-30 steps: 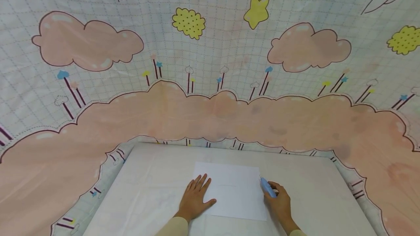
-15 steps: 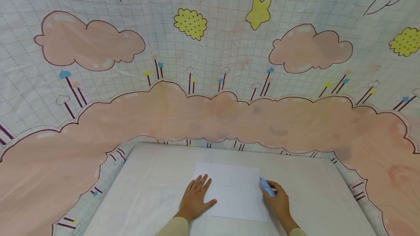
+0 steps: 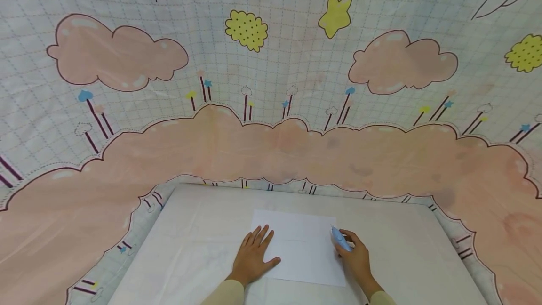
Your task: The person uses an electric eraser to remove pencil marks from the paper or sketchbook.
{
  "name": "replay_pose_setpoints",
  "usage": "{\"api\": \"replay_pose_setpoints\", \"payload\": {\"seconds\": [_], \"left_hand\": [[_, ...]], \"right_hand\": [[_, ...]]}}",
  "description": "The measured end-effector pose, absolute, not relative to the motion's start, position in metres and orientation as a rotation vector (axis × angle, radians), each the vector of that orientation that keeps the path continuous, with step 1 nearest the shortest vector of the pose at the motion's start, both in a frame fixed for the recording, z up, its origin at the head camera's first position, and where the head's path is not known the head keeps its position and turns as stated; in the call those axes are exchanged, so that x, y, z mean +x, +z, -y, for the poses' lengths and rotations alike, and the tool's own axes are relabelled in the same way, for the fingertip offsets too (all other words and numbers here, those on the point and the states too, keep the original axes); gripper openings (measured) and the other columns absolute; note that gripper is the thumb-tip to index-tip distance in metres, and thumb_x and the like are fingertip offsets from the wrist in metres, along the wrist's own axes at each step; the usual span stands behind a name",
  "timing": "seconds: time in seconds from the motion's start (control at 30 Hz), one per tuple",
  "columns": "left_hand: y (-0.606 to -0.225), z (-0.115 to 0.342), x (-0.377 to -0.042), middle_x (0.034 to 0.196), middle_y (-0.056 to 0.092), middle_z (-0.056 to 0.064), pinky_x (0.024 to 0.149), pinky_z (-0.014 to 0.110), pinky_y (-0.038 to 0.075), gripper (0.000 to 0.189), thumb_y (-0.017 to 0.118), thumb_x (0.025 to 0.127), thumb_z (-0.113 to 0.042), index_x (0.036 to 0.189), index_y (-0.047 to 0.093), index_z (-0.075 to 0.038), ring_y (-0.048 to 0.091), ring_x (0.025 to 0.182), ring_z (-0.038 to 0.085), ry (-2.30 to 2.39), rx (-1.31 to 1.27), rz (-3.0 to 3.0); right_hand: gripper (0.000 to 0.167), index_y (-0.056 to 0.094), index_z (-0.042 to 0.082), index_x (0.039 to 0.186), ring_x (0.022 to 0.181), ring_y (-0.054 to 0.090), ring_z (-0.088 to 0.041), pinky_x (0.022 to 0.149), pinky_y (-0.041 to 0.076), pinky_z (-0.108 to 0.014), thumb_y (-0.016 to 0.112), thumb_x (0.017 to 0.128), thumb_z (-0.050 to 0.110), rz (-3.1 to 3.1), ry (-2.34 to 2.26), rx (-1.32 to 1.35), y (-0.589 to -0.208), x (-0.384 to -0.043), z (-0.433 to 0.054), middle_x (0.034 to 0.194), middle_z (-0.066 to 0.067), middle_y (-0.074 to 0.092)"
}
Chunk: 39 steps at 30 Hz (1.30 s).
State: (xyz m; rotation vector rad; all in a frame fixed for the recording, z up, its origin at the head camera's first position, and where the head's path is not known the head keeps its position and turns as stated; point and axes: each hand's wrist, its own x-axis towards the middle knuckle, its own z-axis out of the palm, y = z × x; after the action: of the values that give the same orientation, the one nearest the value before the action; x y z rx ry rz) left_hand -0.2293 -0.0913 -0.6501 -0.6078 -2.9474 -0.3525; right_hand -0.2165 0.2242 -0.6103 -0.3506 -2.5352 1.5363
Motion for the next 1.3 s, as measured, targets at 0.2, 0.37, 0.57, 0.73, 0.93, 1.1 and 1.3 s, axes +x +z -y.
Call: {"api": "replay_pose_setpoints", "payload": {"seconds": [0.2, 0.37, 0.57, 0.73, 0.93, 1.1, 1.3], "left_hand": [[-0.653, 0.093, -0.230, 0.163, 0.026, -0.002, 0.120, 0.048, 0.021, 0.087, 0.031, 0.088, -0.080, 0.154, 0.035, -0.024, 0.022, 0.150, 0.023, -0.330, -0.602, 2.985], [-0.652, 0.093, -0.230, 0.162, 0.026, -0.002, 0.120, 0.048, 0.021, 0.087, 0.032, 0.088, -0.080, 0.154, 0.035, -0.024, 0.023, 0.150, 0.024, -0.349, -0.611, 2.976], [-0.652, 0.094, -0.230, 0.162, 0.027, -0.001, 0.120, 0.048, 0.021, 0.086, 0.033, 0.089, -0.079, 0.154, 0.036, -0.023, 0.024, 0.150, 0.025, -0.360, -0.618, 2.960], [-0.650, 0.094, -0.230, 0.163, 0.026, -0.003, 0.121, 0.047, 0.021, 0.086, 0.032, 0.089, -0.079, 0.154, 0.034, -0.024, 0.022, 0.150, 0.023, -0.332, -0.613, 2.984], [-0.649, 0.095, -0.229, 0.163, 0.026, -0.002, 0.120, 0.048, 0.021, 0.086, 0.033, 0.089, -0.079, 0.154, 0.034, -0.023, 0.022, 0.150, 0.024, -0.342, -0.622, 2.999], [-0.651, 0.095, -0.228, 0.163, 0.024, -0.002, 0.121, 0.048, 0.020, 0.087, 0.032, 0.089, -0.080, 0.154, 0.034, -0.023, 0.021, 0.151, 0.024, -0.333, -0.627, 3.002], [-0.650, 0.095, -0.228, 0.162, 0.028, -0.001, 0.120, 0.048, 0.022, 0.085, 0.036, 0.089, -0.078, 0.153, 0.037, -0.022, 0.025, 0.149, 0.024, -0.332, -0.629, 2.954]], "right_hand": [[0.039, 0.065, 0.007, 0.122, 0.057, 0.061, -0.011, 0.052, 0.046, -0.020, 0.075, 0.087, 0.018, 2.575, 1.548, -0.364, -0.610, -0.217, -0.222, 0.110, -0.015, 0.065], [0.038, 0.067, 0.008, 0.121, 0.054, 0.061, -0.011, 0.050, 0.042, -0.019, 0.074, 0.088, 0.028, 2.578, 1.571, -0.348, -0.610, -0.216, -0.220, 0.108, -0.012, 0.067], [0.037, 0.069, 0.007, 0.118, 0.055, 0.064, -0.013, 0.056, 0.043, -0.019, 0.073, 0.089, 0.028, 2.606, 1.610, -0.294, -0.608, -0.215, -0.212, 0.107, -0.013, 0.068], [0.033, 0.071, 0.006, 0.117, 0.054, 0.064, -0.013, 0.052, 0.042, -0.019, 0.073, 0.088, 0.023, 2.622, 1.657, -0.273, -0.608, -0.215, -0.205, 0.110, -0.015, 0.066], [0.029, 0.069, 0.009, 0.116, 0.054, 0.063, -0.013, 0.051, 0.044, -0.019, 0.072, 0.089, 0.021, 2.659, 1.693, -0.218, -0.613, -0.215, -0.197, 0.096, -0.009, 0.065], [0.027, 0.069, 0.010, 0.114, 0.053, 0.062, -0.013, 0.055, 0.045, -0.020, 0.071, 0.090, 0.023, 2.691, 1.704, -0.146, -0.615, -0.216, -0.193, 0.092, -0.007, 0.065], [0.027, 0.069, 0.008, 0.113, 0.052, 0.061, -0.011, 0.048, 0.044, -0.019, 0.070, 0.090, 0.022, 2.722, 1.712, -0.066, -0.614, -0.218, -0.192, 0.093, -0.009, 0.063]]}}
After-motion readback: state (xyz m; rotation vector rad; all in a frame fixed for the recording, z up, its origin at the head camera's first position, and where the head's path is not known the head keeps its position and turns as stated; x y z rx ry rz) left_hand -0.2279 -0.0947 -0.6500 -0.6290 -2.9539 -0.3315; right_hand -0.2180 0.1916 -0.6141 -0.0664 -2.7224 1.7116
